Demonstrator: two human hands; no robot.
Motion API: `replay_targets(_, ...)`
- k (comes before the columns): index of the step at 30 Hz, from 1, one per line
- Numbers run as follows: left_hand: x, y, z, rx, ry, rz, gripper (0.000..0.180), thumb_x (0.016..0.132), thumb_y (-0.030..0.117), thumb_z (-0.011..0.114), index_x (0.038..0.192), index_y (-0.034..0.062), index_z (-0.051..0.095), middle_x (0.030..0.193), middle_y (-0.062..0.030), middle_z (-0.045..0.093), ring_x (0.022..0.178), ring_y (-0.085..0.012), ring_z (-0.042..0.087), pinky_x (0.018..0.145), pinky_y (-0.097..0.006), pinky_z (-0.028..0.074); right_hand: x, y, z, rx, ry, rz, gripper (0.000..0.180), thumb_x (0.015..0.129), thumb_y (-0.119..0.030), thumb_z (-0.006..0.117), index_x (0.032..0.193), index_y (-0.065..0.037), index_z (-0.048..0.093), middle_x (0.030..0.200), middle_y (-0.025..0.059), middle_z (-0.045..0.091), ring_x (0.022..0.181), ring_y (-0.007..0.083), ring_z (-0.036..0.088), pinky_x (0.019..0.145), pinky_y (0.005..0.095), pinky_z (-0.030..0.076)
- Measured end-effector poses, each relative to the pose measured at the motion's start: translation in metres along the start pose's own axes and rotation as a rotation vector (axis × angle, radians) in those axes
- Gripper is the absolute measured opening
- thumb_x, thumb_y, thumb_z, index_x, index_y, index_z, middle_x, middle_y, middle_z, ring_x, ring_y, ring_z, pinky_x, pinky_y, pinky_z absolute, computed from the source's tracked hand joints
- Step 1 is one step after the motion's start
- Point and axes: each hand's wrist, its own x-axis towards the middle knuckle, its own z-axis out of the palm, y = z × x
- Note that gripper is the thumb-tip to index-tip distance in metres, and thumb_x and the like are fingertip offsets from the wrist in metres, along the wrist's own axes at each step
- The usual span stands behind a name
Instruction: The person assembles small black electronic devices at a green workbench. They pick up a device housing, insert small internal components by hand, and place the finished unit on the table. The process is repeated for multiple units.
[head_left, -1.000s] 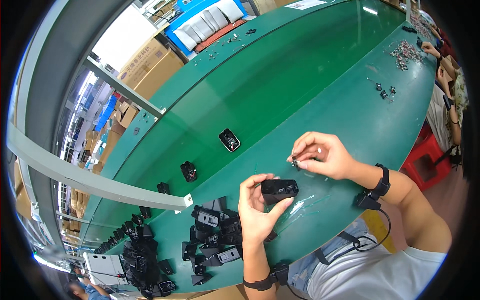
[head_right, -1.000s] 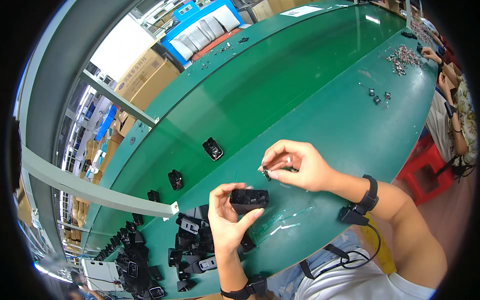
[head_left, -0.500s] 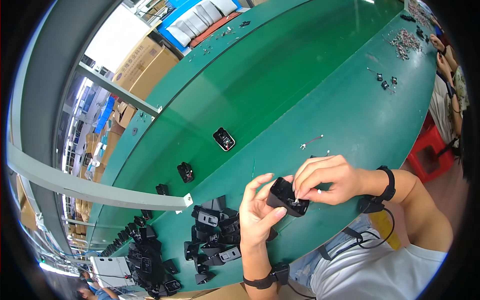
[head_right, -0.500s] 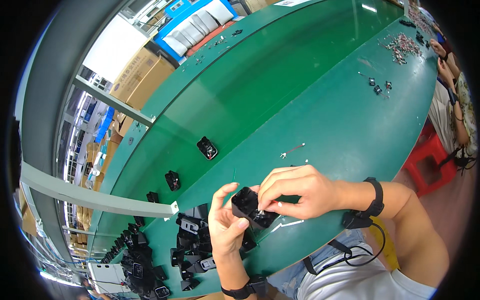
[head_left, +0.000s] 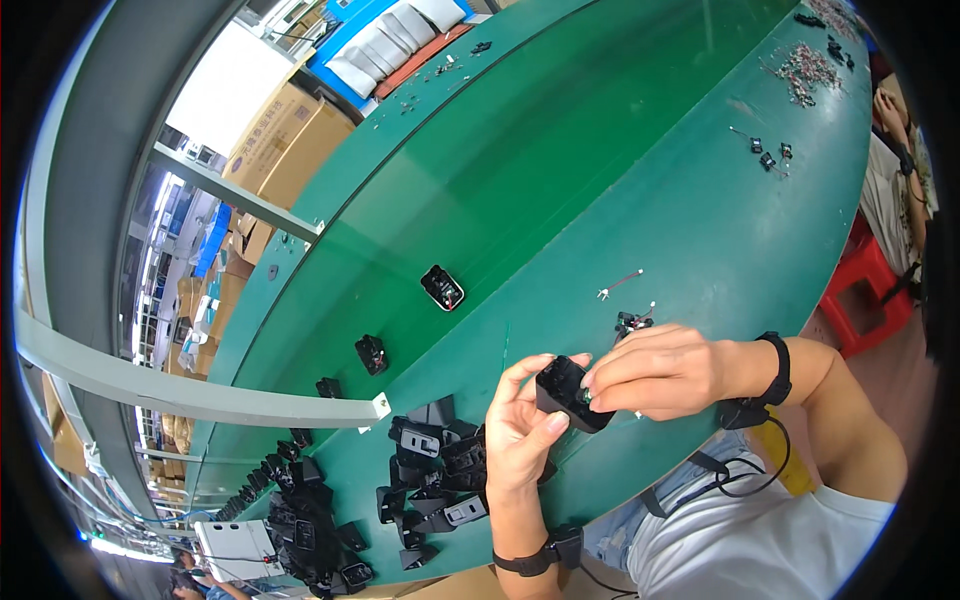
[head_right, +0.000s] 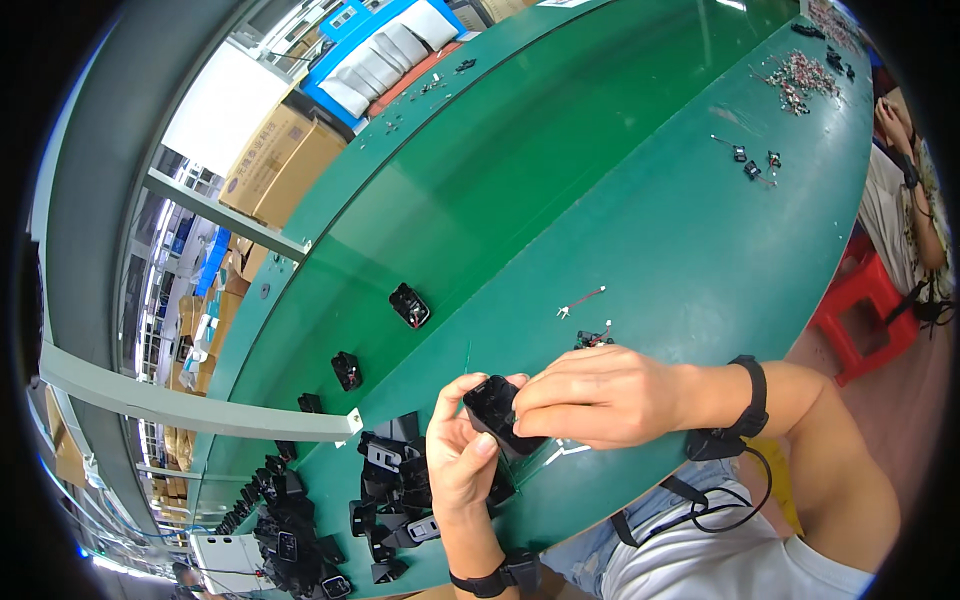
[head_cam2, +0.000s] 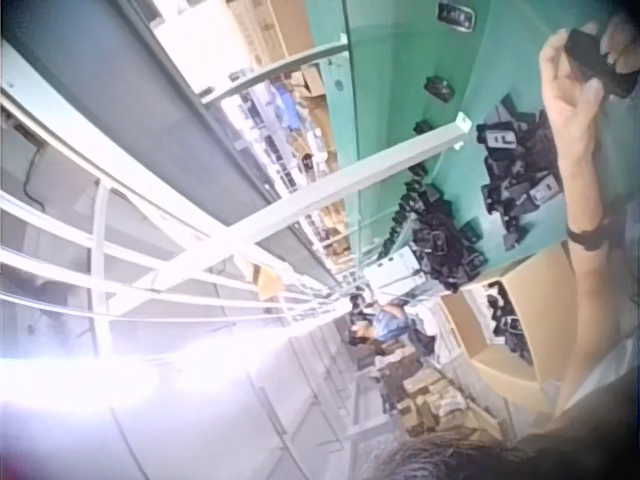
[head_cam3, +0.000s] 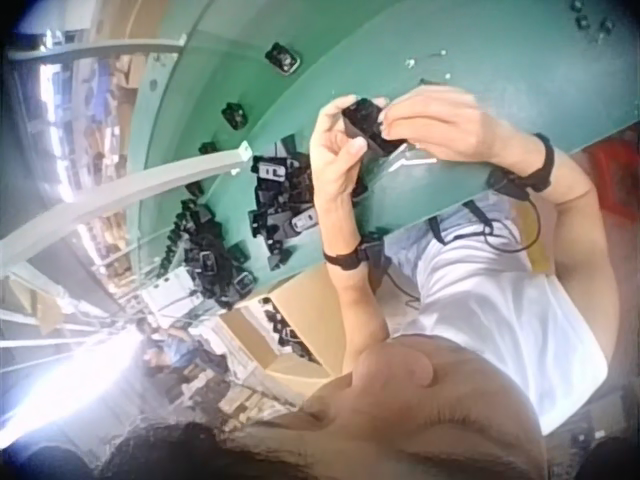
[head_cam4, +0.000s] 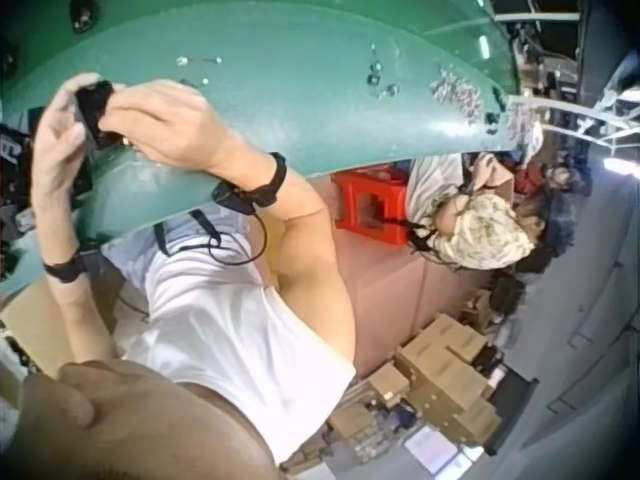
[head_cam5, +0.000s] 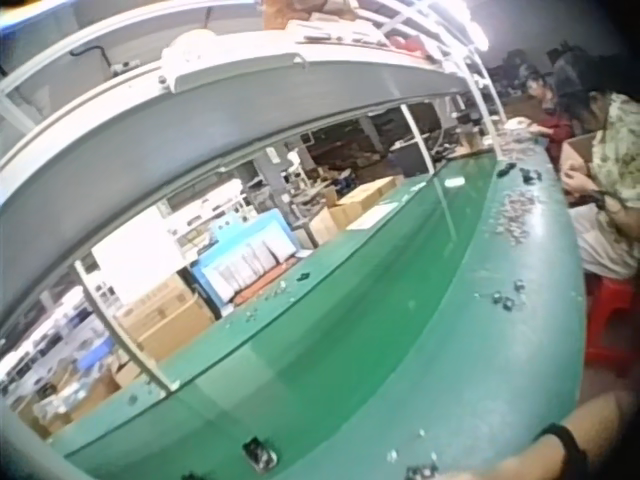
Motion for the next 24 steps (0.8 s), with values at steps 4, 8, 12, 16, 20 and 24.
replay_targets(4,0.001,-0.002,-0.001,0.023,0.007,0.01,0.06,0.084,0.0,0.071,0.137,-0.0014,0.041,0.136,-0.0321,0.051,0.123,-0.0327,0.057,0.105,-0.045,0.047,-0.001,-0.002,0.006,0.045,0.028,0.048,0.026,0.069,0.004,0.073,0.094,-0.003,0.07,0.096,0.0092,0.066,0.074,0.0247,0.067,0.066,0.033,0.058)
replay_targets(8,0.0,-0.003,0.0,0.017,0.008,0.024,0.06,0.084,-0.001,0.071,0.137,-0.0017,0.042,0.136,-0.0319,0.051,0.123,-0.032,0.057,0.105,-0.045,0.047,-0.002,-0.004,0.01,0.074,0.067,0.092,0.027,0.069,0.005,0.073,0.094,-0.003,0.069,0.095,0.0086,0.066,0.074,0.025,0.067,0.064,0.0339,0.057)
replay_targets(12,0.0,-0.004,0.001,0.023,0.028,0.04,0.061,0.084,0.0,0.072,0.137,-0.0022,0.042,0.136,-0.0313,0.051,0.123,-0.032,0.057,0.104,-0.044,0.047,-0.001,-0.006,0.009,0.081,0.055,0.113,0.025,0.07,0.006,0.072,0.093,-0.003,0.069,0.095,0.0081,0.066,0.076,0.0254,0.066,0.066,0.0342,0.057)
replay_targets(16,0.001,-0.005,0.005,0.054,0.029,0.052,0.061,0.084,0.002,0.073,0.137,-0.0023,0.042,0.136,-0.0305,0.052,0.125,-0.0324,0.056,0.106,-0.044,0.045,0.0,-0.008,0.012,0.136,0.022,0.173,0.023,0.072,0.005,0.072,0.093,-0.004,0.069,0.096,0.0079,0.066,0.076,0.026,0.066,0.069,0.0353,0.057)
replay_targets(20,0.003,-0.005,0.006,0.04,0.036,0.072,0.061,0.085,0.004,0.074,0.137,-0.0024,0.043,0.137,-0.0296,0.051,0.127,-0.0323,0.054,0.108,-0.043,0.043,-0.006,-0.007,0.015,0.208,0.034,0.311,0.021,0.074,0.004,0.072,0.094,-0.005,0.07,0.099,0.0078,0.067,0.082,0.0267,0.066,0.075,0.0379,0.055)
replay_targets(24,0.001,-0.01,-0.002,-0.007,0.095,0.082,0.059,0.087,0.005,0.073,0.137,-0.0029,0.043,0.136,-0.0231,0.053,0.125,-0.0279,0.054,0.107,-0.041,0.043,0.008,-0.006,0.005,0.181,-0.071,0.337,0.024,0.074,-0.002,0.072,0.097,-0.007,0.073,0.109,0.0089,0.065,0.098,0.0273,0.063,0.08,0.0379,0.052)
